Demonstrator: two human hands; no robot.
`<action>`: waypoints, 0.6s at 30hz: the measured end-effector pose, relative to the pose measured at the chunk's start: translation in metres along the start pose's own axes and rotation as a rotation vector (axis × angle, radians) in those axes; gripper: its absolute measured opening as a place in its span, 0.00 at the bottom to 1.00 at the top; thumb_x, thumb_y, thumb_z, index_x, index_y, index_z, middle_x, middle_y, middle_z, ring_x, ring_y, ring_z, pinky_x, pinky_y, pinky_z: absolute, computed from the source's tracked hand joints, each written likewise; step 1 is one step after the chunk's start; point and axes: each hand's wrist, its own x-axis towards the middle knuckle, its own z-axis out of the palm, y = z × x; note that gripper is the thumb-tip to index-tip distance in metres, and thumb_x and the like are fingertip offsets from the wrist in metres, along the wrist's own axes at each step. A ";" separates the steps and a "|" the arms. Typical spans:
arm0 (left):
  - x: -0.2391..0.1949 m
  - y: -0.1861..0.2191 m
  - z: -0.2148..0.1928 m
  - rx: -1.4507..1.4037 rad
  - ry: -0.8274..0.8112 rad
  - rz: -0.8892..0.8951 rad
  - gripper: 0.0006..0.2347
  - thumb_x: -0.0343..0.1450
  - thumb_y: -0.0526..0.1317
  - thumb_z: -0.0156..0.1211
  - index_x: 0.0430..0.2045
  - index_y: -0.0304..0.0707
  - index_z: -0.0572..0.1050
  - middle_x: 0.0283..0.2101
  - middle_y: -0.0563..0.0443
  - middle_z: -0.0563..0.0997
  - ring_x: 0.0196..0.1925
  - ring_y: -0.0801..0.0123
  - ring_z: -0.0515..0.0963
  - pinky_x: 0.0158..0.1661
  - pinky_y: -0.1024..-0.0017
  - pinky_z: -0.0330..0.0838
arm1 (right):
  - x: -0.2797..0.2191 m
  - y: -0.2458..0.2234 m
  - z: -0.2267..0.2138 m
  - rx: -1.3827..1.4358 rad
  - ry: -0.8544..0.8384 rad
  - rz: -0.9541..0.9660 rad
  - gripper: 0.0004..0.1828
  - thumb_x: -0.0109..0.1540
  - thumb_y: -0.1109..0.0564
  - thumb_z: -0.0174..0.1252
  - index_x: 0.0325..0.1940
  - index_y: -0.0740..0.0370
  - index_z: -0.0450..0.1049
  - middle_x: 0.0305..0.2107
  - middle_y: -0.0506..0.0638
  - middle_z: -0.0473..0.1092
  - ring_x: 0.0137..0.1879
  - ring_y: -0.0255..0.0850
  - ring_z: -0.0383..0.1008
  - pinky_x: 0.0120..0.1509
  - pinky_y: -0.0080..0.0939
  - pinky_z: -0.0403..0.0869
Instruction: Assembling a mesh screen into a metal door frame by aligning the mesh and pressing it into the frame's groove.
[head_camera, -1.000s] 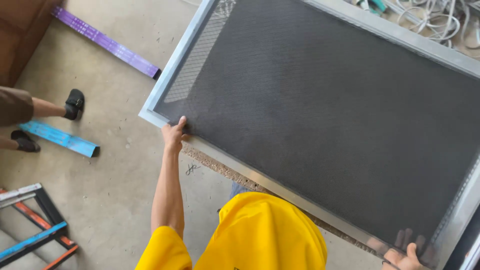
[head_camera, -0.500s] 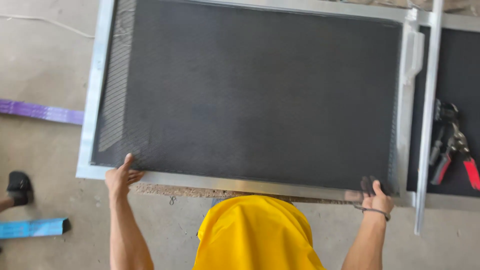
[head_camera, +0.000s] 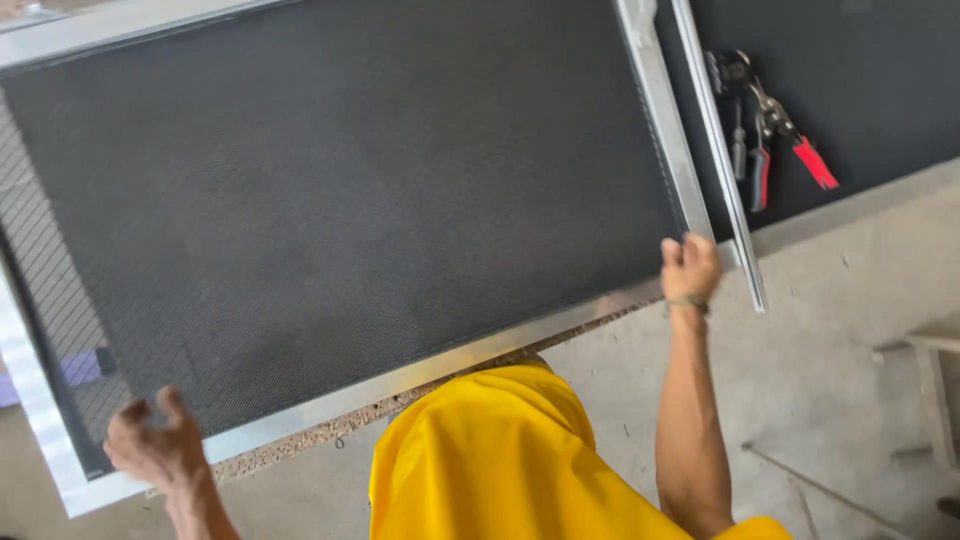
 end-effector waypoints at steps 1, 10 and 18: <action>-0.003 0.034 -0.008 -0.086 0.140 0.275 0.21 0.82 0.57 0.58 0.47 0.33 0.78 0.46 0.38 0.81 0.47 0.49 0.79 0.45 0.47 0.73 | -0.005 -0.025 0.001 0.124 -0.010 -0.159 0.22 0.63 0.43 0.62 0.54 0.58 0.77 0.46 0.58 0.74 0.53 0.57 0.72 0.55 0.57 0.70; -0.052 0.140 0.020 -0.115 -0.364 0.332 0.35 0.74 0.65 0.43 0.77 0.56 0.51 0.81 0.45 0.44 0.79 0.35 0.33 0.70 0.32 0.22 | -0.056 -0.172 0.020 -0.034 -0.256 -0.362 0.43 0.65 0.33 0.56 0.81 0.47 0.56 0.77 0.58 0.43 0.81 0.62 0.41 0.78 0.75 0.46; -0.053 0.148 0.016 -0.138 -0.380 0.280 0.33 0.75 0.65 0.41 0.76 0.59 0.51 0.81 0.48 0.44 0.80 0.36 0.33 0.71 0.35 0.22 | -0.059 -0.170 0.033 -0.139 -0.328 -0.384 0.37 0.71 0.36 0.45 0.83 0.47 0.50 0.78 0.59 0.38 0.82 0.62 0.32 0.78 0.77 0.38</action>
